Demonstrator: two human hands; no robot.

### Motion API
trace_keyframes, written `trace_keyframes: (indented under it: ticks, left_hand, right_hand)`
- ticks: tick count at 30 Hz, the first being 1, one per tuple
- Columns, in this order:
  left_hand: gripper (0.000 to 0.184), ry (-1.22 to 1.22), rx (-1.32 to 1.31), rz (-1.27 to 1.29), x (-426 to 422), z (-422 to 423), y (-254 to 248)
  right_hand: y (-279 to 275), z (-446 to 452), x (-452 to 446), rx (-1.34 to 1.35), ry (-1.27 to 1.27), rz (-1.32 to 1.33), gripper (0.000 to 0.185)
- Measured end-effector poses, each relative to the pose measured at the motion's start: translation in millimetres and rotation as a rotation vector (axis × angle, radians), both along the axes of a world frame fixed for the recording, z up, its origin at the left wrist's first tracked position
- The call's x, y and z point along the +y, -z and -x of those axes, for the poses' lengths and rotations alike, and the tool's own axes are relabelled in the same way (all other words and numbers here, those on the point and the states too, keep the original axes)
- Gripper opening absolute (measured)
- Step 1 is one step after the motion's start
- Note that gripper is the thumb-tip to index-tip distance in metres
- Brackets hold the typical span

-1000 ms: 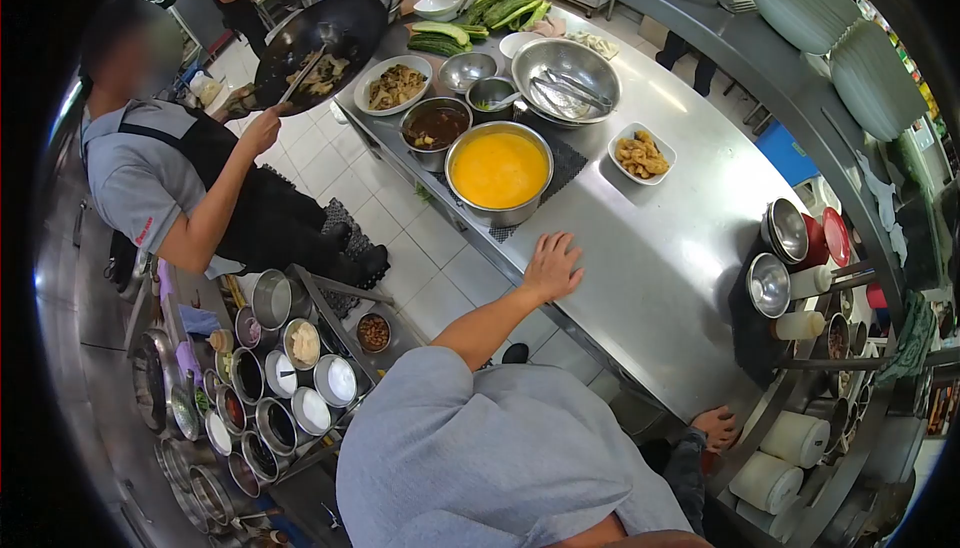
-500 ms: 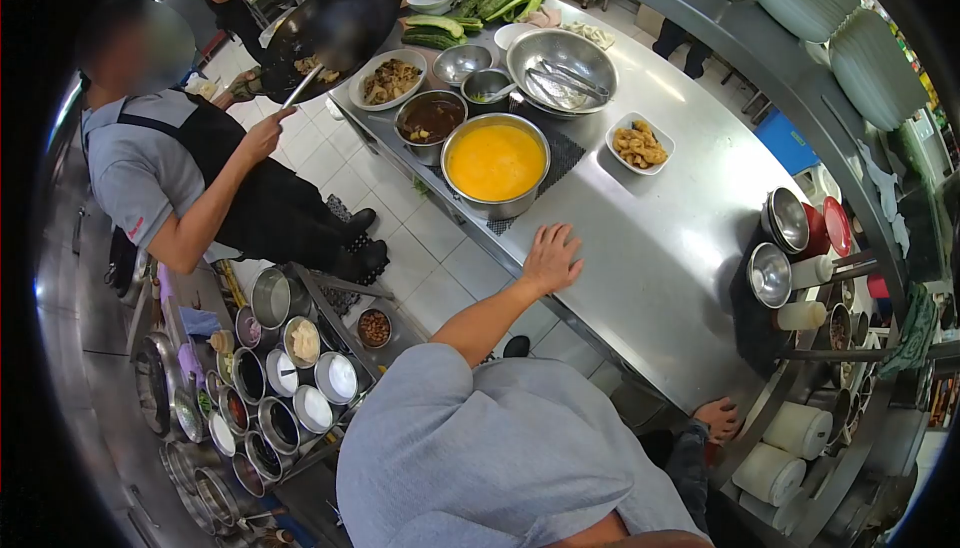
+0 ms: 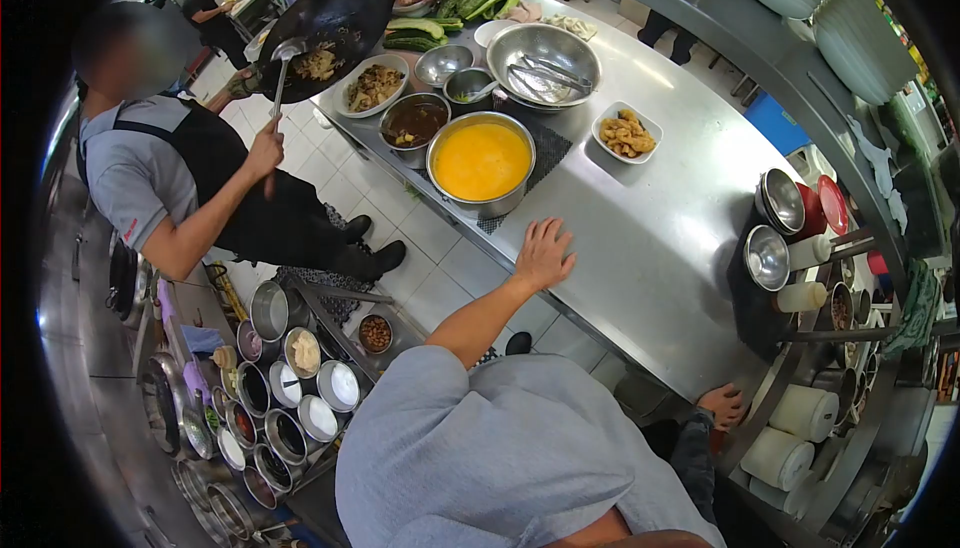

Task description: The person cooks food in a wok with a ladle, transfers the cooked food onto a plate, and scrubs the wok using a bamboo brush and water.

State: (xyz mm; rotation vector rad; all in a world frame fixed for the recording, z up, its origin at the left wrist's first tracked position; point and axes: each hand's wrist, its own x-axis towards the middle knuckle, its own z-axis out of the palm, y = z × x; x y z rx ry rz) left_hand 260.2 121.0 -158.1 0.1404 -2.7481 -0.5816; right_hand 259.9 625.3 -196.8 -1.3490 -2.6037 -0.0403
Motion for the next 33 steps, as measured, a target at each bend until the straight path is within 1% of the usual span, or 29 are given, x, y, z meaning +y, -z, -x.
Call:
trace_keyframes:
  ticks: [6,24,33]
  left_hand:
    - [0.04,0.002,-0.02,0.013,-0.2,0.7,0.4]
    - [0.041,0.009,0.007,0.014,-1.6,2.1,2.8]
    - [0.041,0.005,-0.028,0.003,-1.4,1.7,-0.1]
  right_hand:
    - [0.6,0.8,2.0,-0.022,0.001,0.018,0.055]
    - [-4.2,0.4,-3.7,-0.017,0.006,0.029,0.053]
    - [12.7,1.2,10.9,0.003,-0.001,0.032,0.054]
